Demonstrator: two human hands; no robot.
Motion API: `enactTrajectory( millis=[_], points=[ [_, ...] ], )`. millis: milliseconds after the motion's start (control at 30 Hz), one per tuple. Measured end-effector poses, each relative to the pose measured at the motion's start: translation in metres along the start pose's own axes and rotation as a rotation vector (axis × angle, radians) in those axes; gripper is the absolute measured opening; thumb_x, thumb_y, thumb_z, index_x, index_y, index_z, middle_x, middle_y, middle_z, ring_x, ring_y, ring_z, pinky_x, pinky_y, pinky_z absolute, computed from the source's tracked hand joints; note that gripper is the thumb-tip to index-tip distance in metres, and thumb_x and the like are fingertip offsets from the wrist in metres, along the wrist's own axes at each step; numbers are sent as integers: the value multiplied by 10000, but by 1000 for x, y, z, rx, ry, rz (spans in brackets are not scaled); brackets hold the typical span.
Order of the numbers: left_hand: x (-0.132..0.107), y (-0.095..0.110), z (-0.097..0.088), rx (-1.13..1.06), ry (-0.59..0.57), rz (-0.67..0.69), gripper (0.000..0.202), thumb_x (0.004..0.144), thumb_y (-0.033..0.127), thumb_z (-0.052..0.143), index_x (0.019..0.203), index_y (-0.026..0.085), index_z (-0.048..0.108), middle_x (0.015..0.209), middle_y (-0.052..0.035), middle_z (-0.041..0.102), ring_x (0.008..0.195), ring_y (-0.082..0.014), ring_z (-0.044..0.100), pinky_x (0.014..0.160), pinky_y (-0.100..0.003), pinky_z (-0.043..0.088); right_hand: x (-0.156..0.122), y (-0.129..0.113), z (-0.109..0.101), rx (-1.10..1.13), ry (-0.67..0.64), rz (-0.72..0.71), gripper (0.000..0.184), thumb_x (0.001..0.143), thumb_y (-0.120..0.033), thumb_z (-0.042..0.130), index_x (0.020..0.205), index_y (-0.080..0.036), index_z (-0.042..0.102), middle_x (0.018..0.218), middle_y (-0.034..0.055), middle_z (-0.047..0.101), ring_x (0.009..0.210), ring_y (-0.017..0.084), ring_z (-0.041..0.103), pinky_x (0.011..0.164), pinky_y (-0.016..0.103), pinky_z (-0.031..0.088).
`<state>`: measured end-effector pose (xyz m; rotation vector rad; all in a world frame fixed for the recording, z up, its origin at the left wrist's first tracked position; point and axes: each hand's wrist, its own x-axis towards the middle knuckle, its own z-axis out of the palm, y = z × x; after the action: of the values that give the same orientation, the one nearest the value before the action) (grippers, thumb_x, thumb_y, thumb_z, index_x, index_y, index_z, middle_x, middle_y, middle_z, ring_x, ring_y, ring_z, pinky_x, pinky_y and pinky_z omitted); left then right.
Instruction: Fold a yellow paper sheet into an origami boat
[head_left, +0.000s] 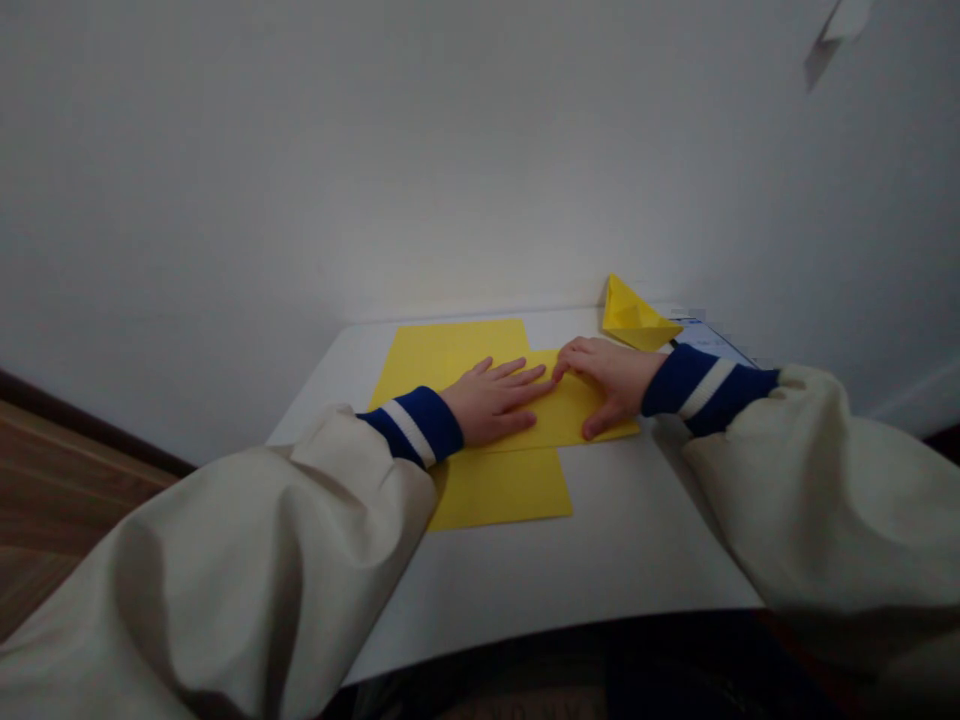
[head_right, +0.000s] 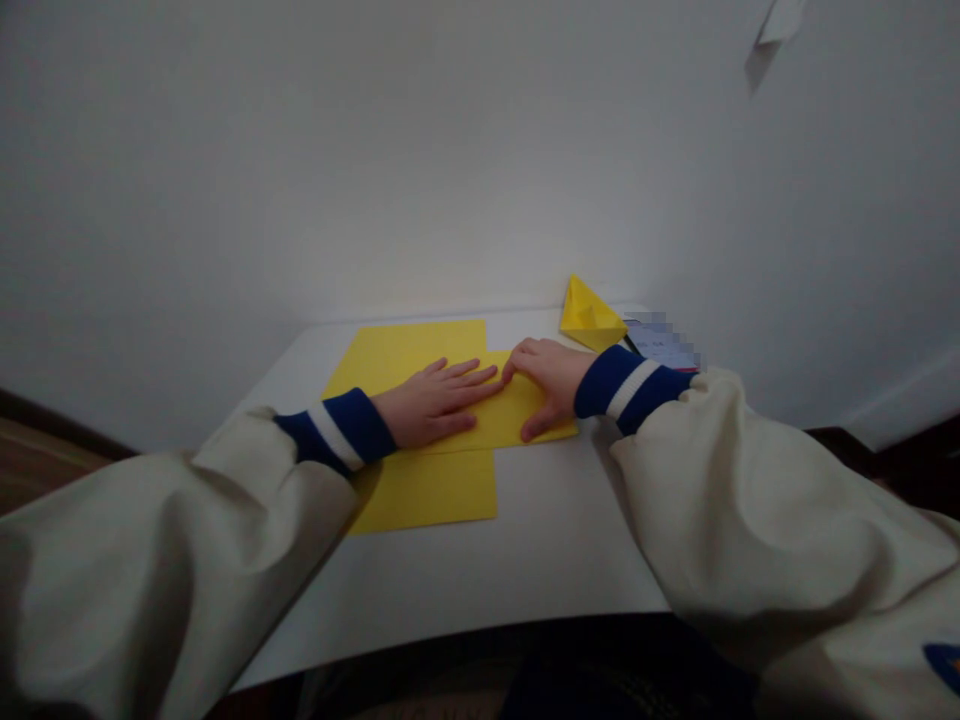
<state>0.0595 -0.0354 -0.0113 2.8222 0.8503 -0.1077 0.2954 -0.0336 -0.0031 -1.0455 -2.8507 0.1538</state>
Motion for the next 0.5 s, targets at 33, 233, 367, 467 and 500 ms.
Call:
enactTrajectory(
  millis=[33, 233, 367, 467, 500],
  points=[
    [0, 1, 1, 39, -4, 16, 521, 919, 447, 323, 1414, 326, 215, 1510, -40, 142, 1380, -304, 87, 1049, -607, 78, 0, 0, -1, -4, -9, 1, 764, 498, -657, 693, 1079, -181, 553, 1108, 127, 526, 1031, 275, 489, 914, 436, 392],
    [0, -2, 0, 55, -23, 69, 386, 908, 488, 361, 1292, 466, 392, 1518, -16, 106, 1368, -370, 75, 989, -680, 74, -3, 5, -3, -52, -112, 35, 852, 508, -673, 677, 1197, -191, 535, 1205, 139, 510, 1121, 307, 463, 965, 450, 361],
    [1, -5, 0, 19, -22, 94, 368, 881, 502, 427, 1246, 467, 452, 1516, 0, 123, 1368, -376, 58, 991, -683, 40, -6, 8, -3, -111, -159, 91, 973, 498, -703, 656, 1299, -187, 462, 1300, 165, 453, 1168, 352, 435, 978, 495, 338],
    [2, -7, 1, 5, -15, 138, 412, 848, 509, 489, 1254, 450, 451, 1501, -7, 195, 1374, -344, 76, 1004, -669, 29, -8, 10, -3, -152, -206, 157, 1032, 484, -723, 646, 1341, -194, 422, 1350, 172, 414, 1191, 381, 413, 975, 512, 340],
    [2, -8, 2, 1, -13, 152, 434, 835, 511, 509, 1260, 444, 447, 1496, -11, 213, 1374, -335, 93, 1010, -663, 33, -9, 10, -4, -165, -224, 176, 1043, 480, -723, 646, 1351, -199, 411, 1358, 169, 411, 1193, 387, 410, 974, 517, 340]
  ],
)
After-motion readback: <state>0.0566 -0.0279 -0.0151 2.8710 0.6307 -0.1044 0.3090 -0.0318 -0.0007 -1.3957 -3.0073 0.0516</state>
